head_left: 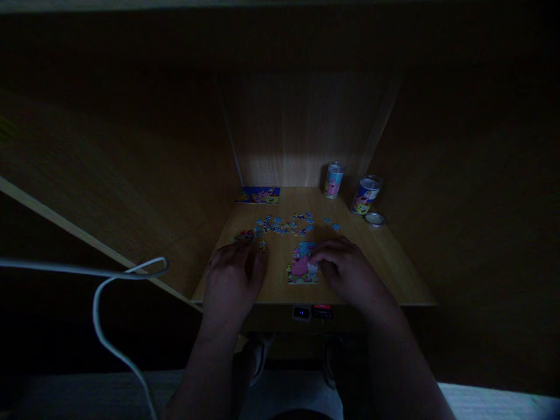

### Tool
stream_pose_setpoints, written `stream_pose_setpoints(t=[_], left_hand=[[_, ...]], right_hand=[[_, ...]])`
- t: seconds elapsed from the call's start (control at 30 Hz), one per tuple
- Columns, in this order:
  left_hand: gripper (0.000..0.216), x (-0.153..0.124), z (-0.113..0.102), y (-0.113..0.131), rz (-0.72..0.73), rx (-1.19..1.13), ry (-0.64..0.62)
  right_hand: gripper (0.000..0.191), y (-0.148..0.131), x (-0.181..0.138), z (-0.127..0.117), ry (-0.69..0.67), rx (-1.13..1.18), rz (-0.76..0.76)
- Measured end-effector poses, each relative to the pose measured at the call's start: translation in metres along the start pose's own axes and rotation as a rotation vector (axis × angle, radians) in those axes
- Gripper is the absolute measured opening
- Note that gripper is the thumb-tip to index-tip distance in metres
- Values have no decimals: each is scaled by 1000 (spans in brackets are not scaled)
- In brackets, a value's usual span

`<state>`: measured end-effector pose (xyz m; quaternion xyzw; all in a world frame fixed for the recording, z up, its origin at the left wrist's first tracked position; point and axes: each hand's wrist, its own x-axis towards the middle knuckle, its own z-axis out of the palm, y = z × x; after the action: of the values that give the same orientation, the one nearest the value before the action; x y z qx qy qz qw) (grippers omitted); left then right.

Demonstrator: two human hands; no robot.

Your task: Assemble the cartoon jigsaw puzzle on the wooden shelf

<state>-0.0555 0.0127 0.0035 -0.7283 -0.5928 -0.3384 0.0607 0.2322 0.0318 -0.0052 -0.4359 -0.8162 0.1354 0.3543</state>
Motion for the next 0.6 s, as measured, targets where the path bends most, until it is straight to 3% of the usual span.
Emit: stream_pose_setpoints(t=[0.1, 0.2, 0.3, 0.6], left_hand=[[32, -2, 0, -3, -186, 52, 154], [59, -4, 0, -8, -282, 38, 185], [72, -5, 0, -12, -294, 47, 137], [60, -5, 4, -19, -206, 89, 130]], right_hand=[[40, 0, 1, 0, -1, 3, -3], [39, 1, 1, 1, -4, -12, 3], [39, 0, 0, 0, -8, -13, 11], [40, -1, 0, -1, -15, 12, 20]])
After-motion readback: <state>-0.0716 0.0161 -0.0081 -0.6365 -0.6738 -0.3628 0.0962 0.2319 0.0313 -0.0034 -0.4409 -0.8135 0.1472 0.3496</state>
